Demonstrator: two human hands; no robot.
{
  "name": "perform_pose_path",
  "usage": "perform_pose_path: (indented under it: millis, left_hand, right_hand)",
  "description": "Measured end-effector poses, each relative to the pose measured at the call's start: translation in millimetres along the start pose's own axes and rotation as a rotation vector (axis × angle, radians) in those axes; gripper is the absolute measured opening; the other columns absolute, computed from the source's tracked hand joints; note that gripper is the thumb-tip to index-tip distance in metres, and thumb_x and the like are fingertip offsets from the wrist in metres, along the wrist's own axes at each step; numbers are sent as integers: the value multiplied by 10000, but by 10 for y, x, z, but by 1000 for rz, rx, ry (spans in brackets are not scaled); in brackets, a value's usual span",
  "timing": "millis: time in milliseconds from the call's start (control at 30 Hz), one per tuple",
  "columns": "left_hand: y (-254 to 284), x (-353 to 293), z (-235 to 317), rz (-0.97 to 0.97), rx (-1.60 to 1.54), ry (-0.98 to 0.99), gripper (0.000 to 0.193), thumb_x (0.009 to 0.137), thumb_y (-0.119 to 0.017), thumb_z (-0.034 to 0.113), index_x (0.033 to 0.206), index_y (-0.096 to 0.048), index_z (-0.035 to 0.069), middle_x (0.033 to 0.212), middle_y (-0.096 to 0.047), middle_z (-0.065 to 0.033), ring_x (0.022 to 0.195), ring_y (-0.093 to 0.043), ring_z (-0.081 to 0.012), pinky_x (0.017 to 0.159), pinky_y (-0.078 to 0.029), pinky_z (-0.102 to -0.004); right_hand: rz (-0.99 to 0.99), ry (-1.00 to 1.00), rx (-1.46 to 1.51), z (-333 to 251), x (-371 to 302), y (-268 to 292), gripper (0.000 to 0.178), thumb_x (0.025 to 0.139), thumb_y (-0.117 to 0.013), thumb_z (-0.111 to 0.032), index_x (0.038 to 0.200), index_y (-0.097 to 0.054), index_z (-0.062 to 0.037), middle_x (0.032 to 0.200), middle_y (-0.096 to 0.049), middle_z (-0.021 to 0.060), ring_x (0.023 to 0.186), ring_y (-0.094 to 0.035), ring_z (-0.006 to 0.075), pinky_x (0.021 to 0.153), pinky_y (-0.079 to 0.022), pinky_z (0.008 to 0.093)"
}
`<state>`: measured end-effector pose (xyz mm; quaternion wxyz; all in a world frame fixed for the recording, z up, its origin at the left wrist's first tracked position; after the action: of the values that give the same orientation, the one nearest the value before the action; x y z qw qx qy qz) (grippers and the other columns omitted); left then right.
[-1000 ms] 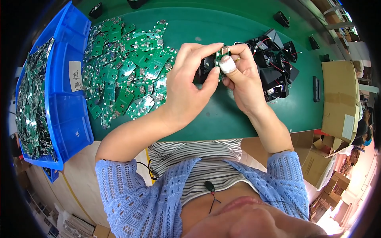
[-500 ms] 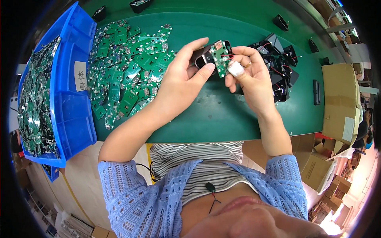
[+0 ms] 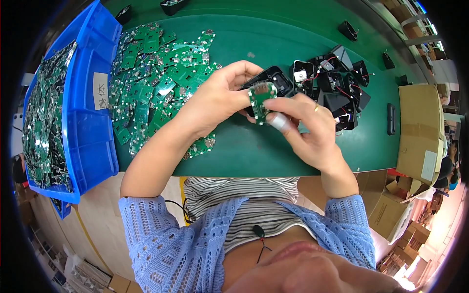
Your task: The person assembles printed circuit boards into plastic housings by hand, integrating electronic components into the housings.
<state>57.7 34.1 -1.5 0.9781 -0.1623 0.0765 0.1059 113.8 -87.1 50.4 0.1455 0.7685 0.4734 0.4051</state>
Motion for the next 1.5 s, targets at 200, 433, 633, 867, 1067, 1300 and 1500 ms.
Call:
perform_pose_path:
  millis: [200,433,633,867,1067,1300,1500]
  left_hand:
    - [-50,-2,-18,31,-105,-68,257,798,-592,22,1021,-466,9,961,-566,-68,809,-579,-102,653,-497,-245]
    - [-67,-118,55,269,-32,-255,245,839,-558,5,1001,-376,24,979,-531,-79,850,-568,-89,695,-475,-230]
    - [-173,-98,47,79,-197,-194,278,868,-545,42,1077,-367,-9,1041,-546,-119,956,-546,-126,814,-460,-254]
    - [-176,-82,24,66,-110,-184,273,873,-559,67,1067,-394,-31,1013,-573,-138,934,-563,-137,830,-466,-266]
    - [-184,-100,49,94,-59,-269,269,869,-562,53,1055,-387,-31,1020,-574,-143,942,-566,-143,834,-466,-263]
    - [-108,-27,111,166,-63,-302,343,879,-528,44,1183,-369,36,1070,-567,-144,962,-569,-175,811,-490,-294]
    - [174,293,378,165,191,-240,309,920,-460,136,1210,-408,44,1017,-606,-179,891,-630,-260,772,-523,-352]
  right_hand:
    - [53,195,-190,-66,-25,8,356,637,-669,-21,986,-611,-66,688,-586,18,549,-547,186,500,-432,291]
    - [174,108,-113,96,30,73,286,646,-664,48,910,-603,-43,669,-590,71,555,-558,198,498,-441,290]
    - [279,64,-127,185,43,182,213,667,-637,82,840,-591,-33,714,-619,61,578,-566,203,510,-444,279]
    - [248,74,-174,157,60,204,191,667,-647,49,825,-594,-43,672,-593,54,557,-549,200,500,-431,286]
    - [219,138,-297,144,98,146,166,673,-656,-13,822,-597,-58,598,-513,50,524,-519,206,472,-406,298]
    - [213,-84,251,259,22,132,462,772,-624,22,1203,-478,-52,757,-536,10,616,-486,40,511,-374,184]
    - [249,-48,-32,298,226,872,339,803,-600,-36,1134,-525,-57,834,-576,20,665,-534,71,578,-421,191]
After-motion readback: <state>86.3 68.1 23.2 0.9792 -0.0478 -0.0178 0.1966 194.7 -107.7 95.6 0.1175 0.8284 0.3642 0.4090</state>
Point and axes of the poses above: each hand's wrist, its own x-axis towards the middle knuckle, its own y-axis out of the back of the hand, z = x × y, the point moved 6 cm from there along x, towards the middle knuckle
